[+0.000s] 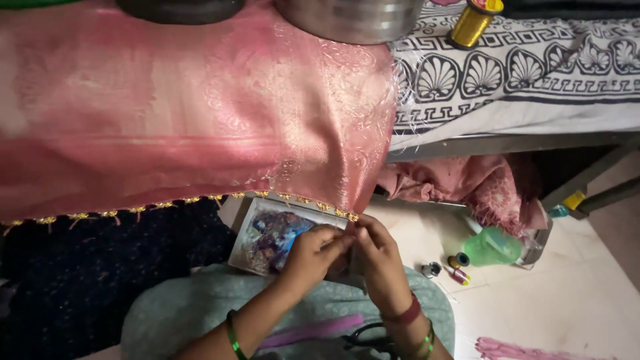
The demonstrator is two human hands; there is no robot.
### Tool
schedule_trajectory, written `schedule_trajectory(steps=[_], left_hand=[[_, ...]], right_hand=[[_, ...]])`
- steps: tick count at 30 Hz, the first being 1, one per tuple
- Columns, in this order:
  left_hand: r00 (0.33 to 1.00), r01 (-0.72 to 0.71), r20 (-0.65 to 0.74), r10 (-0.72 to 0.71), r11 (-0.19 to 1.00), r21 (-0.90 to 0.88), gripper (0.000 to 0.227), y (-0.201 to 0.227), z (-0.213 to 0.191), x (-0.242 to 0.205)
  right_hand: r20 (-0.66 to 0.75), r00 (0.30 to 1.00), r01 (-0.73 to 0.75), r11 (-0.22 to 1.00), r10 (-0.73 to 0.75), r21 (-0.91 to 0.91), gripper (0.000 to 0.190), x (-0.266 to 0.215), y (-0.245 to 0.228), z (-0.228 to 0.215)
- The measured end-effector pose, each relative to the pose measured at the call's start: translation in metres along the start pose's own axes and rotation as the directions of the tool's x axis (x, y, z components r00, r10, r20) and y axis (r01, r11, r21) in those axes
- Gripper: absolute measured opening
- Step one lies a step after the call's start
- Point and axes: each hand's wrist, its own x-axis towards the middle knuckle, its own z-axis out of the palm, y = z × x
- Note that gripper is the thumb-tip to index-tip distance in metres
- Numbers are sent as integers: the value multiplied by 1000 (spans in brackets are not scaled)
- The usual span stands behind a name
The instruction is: Tying decorative knots and fringe along the edge of a pink fabric sari.
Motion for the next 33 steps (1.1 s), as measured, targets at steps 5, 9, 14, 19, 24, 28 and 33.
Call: schedule_trajectory(steps=[5, 9, 14, 19, 24, 28, 33], left_hand=[[982, -178, -27, 189, 958, 224, 21, -12, -12, -7], [962, -246, -45, 269, 928, 280, 28, 22, -29, -3], [991, -129, 42, 128, 991, 28, 25, 27, -10, 11], [951, 298, 208, -229, 861, -413, 26, 37, 0, 11], [996, 81, 50, -71, 967, -240, 22, 11, 5, 22], [998, 54, -4, -55, 989, -135, 22, 10, 4, 26], [985, 169, 12, -171, 951, -260, 25, 4, 16, 24]], right_hand=[[12, 1000, 19, 998, -20, 56, 27, 11, 30, -7], [-79, 981, 168, 977, -179, -131, 26, -5, 31, 12], [-117, 993, -2, 993, 16, 117, 27, -20, 43, 3], [32, 990, 144, 959, -141, -245, 28, -19, 71, -46], [-100, 993, -4, 850, -57, -527, 19, -14, 59, -71], [14, 896, 324, 632, -443, -704, 11, 6, -8, -79], [-21, 753, 520, 615, -657, -593, 14, 30, -100, -35]])
